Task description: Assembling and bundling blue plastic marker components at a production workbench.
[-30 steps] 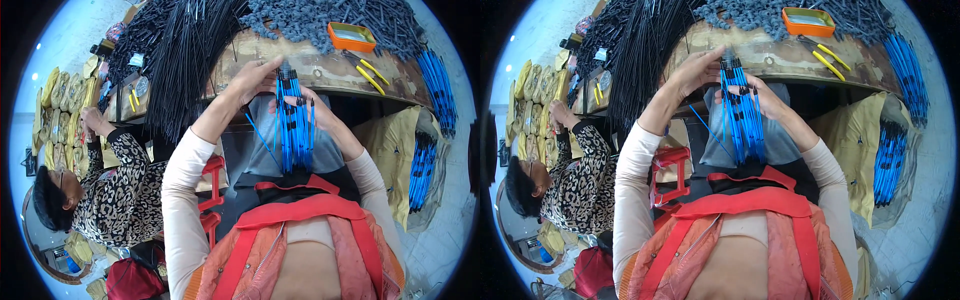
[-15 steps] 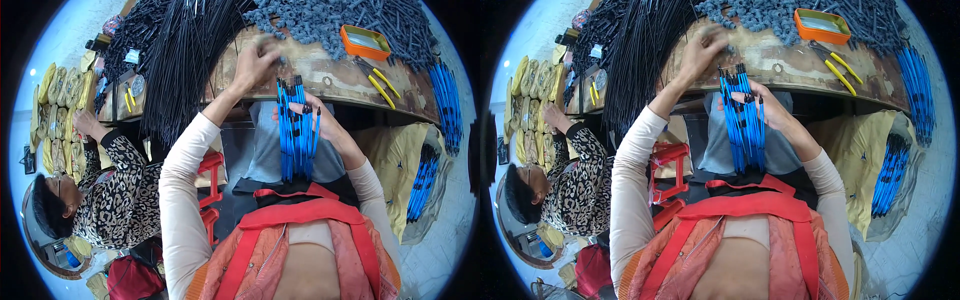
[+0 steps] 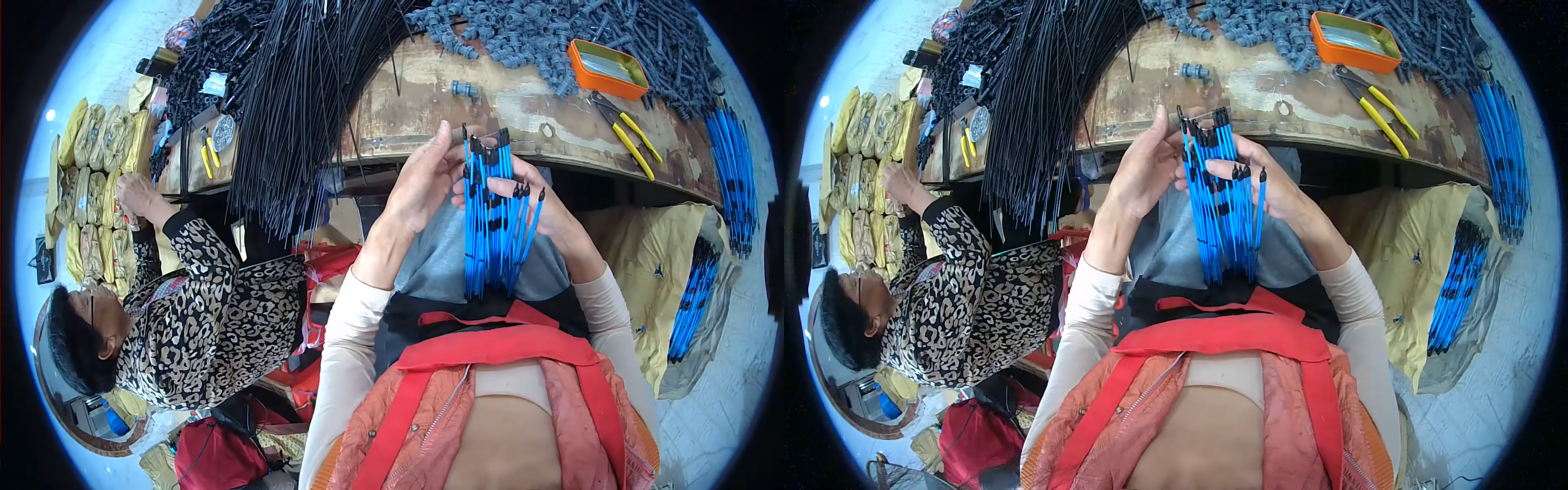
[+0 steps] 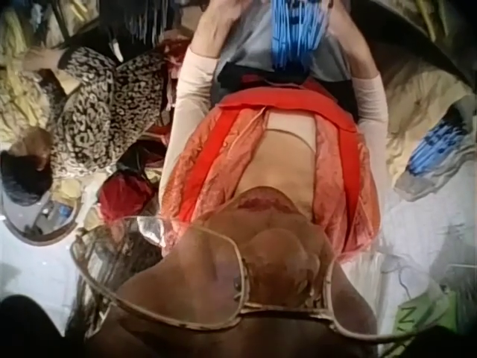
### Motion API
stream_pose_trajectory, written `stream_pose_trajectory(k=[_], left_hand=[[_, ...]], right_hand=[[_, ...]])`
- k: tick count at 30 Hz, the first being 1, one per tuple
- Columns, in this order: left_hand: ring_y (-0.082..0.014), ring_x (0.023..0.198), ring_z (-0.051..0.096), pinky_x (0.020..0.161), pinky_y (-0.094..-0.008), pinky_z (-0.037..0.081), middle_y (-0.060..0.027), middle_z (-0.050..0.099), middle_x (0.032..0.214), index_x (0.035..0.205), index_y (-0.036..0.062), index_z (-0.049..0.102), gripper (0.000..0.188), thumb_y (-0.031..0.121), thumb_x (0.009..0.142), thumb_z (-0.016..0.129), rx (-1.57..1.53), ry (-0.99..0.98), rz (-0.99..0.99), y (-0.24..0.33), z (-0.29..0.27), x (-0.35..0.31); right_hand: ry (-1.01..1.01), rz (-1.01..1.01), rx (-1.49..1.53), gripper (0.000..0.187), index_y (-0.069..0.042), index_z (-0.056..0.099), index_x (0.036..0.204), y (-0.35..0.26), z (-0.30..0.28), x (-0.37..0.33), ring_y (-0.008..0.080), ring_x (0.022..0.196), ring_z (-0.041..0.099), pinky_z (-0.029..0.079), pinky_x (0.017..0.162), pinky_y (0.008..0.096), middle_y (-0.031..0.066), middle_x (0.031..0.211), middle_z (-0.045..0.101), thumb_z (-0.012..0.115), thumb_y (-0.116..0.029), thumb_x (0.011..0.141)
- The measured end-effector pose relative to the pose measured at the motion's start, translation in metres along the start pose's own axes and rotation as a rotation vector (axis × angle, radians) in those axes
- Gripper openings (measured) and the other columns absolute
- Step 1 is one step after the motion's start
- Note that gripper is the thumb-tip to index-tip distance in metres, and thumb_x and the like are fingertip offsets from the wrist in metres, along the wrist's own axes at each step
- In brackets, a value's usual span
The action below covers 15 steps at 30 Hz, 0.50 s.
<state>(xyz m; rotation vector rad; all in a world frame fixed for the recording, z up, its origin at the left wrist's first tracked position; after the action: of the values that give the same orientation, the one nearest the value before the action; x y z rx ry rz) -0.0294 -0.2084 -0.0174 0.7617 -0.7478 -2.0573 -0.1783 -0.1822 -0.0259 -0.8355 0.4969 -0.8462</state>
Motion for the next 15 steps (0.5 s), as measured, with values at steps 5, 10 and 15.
stream_pose_trajectory(k=[5,10,15], left_hand=[[-0.0083,0.068,0.052,0.049,-0.024,0.037,-0.003,0.063,0.11,0.132,0.0018,0.051,0.063,0.052,0.095,0.055,-0.188,-0.161,-0.102,-0.006,-0.007,0.007],[-0.0162,0.111,0.06,0.095,-0.0307,0.049,-0.0071,0.061,0.124,0.122,0.0066,0.057,0.039,0.027,0.091,0.069,-0.222,-0.105,-0.034,0.0,-0.007,0.009],[-0.0167,0.107,0.063,0.091,-0.0309,0.052,-0.0078,0.065,0.118,0.117,0.007,0.06,0.032,0.022,0.09,0.07,-0.231,0.049,-0.005,-0.002,-0.006,0.006]], right_hand=[[0.037,0.036,-0.004,0.049,0.001,0.047,0.135,0.002,0.002,0.004,0.0301,0.103,0.067,0.054,0.094,0.0426,0.0145,0.115,0.065,0.064,-0.017,0.092],[0.168,-0.056,-0.058,0.047,-0.001,0.053,0.13,-0.001,-0.003,0.002,0.0164,0.097,0.066,0.053,0.088,0.0304,0.0069,0.111,0.066,0.069,-0.019,0.09],[0.251,-0.091,-0.039,0.042,-0.003,0.059,0.126,-0.007,-0.002,0.002,0.008,0.09,0.065,0.052,0.08,0.0228,0.0036,0.103,0.069,0.071,-0.014,0.088]])
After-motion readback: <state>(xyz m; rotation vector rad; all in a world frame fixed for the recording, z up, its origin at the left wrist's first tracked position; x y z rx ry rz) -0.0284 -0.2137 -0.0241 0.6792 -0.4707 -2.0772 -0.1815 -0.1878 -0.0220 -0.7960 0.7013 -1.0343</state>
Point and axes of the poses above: each hand's wrist, its own x-axis towards the middle knuckle, its own z-axis out of the palm, y = z × x, the point moved 4 cm from there along x, towards the middle knuckle
